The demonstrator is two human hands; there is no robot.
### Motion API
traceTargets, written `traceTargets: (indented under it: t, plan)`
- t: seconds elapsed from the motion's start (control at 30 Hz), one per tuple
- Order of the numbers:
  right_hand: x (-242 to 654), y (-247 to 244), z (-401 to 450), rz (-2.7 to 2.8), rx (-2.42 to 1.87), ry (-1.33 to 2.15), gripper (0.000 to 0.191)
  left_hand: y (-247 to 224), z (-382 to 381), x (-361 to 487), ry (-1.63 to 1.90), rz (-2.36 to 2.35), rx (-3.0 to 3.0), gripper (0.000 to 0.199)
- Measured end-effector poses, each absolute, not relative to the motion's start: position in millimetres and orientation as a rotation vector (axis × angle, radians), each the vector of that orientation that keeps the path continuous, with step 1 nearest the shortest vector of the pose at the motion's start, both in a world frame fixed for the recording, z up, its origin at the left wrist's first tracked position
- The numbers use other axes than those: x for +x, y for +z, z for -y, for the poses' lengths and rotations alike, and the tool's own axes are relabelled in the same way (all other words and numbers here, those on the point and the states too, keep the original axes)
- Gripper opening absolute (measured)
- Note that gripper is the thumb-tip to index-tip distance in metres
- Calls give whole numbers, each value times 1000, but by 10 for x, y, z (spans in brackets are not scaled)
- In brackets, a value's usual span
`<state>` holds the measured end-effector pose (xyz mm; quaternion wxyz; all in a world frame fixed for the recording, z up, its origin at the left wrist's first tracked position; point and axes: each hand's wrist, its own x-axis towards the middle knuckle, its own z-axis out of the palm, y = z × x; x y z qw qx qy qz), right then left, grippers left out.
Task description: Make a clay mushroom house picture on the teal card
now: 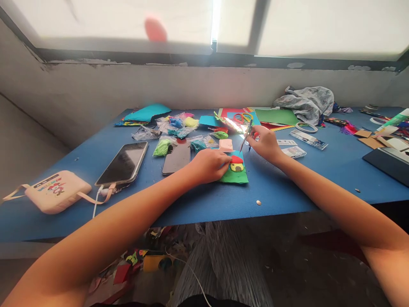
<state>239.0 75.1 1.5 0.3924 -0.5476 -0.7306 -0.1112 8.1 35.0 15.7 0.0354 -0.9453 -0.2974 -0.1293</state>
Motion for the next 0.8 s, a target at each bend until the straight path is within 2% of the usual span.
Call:
traceTargets:
  t: [0.2,0.33,0.43,0.8]
  plan:
    - [2407,17,-751,1848,-1393,-264,5,131,-360,74,-444,871,-2892,32]
    - [2395,8,-729,1819,-1387,-267,41,135,-359,70,-456,848,-2901,30]
    - [2387,13,-707,1825,-1365,-291,54,137,-362,67,-460,844,-2902,29]
    - [2380,12,-703,1798,-1402,-302,54,130,-368,68,-454,860,-2893,29]
